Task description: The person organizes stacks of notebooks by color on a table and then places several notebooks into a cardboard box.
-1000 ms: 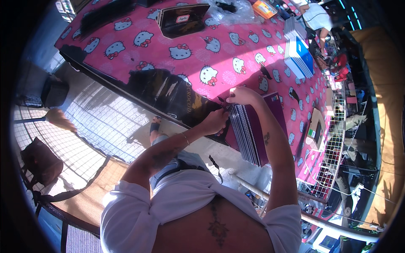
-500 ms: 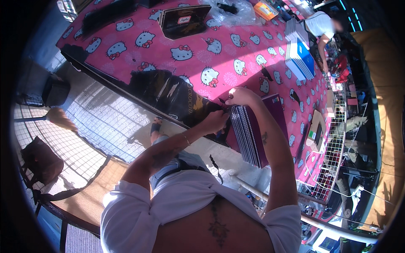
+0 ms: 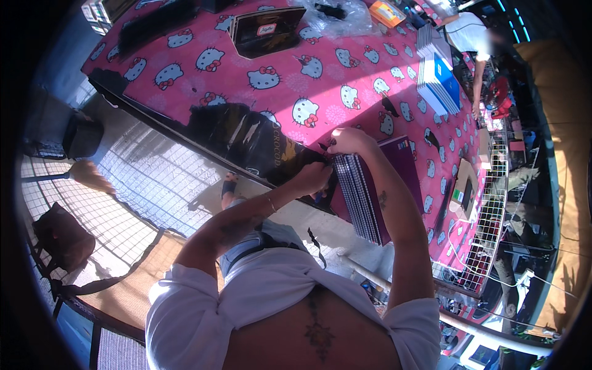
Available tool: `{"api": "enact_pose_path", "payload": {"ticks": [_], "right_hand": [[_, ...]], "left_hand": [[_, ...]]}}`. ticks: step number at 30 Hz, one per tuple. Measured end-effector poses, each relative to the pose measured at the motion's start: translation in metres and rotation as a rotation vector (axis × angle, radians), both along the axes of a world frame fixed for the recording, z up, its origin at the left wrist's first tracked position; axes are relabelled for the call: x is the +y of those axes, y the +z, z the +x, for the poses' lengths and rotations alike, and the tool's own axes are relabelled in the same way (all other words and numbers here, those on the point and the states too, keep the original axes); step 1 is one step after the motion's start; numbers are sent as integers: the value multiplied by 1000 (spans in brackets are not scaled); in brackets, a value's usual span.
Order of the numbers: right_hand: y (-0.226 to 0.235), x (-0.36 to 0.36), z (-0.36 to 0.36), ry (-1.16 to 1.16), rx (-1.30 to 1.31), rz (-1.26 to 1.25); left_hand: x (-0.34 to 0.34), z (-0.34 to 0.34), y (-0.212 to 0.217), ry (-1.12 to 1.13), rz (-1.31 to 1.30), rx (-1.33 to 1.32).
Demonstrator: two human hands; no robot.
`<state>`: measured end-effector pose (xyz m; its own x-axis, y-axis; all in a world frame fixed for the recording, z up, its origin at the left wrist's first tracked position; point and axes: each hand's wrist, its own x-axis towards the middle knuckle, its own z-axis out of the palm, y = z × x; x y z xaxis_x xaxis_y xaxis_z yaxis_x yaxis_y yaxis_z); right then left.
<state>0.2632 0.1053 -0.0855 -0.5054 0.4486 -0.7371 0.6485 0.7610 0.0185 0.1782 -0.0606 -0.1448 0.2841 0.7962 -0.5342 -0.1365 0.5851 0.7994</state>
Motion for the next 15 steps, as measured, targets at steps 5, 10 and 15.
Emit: {"api": "enact_pose_path", "payload": {"ticks": [5,10,15], "right_hand": [[1,-4,-2,-71,8,-18],[-3,-3,2,-119,15,-27],[3,-7,-10,-191,35,-50]], "left_hand": [[-2,12,-12,72,153,108],[-1,12,-1,39,12,85],[-3,3,0,5,-91,-3]]}}
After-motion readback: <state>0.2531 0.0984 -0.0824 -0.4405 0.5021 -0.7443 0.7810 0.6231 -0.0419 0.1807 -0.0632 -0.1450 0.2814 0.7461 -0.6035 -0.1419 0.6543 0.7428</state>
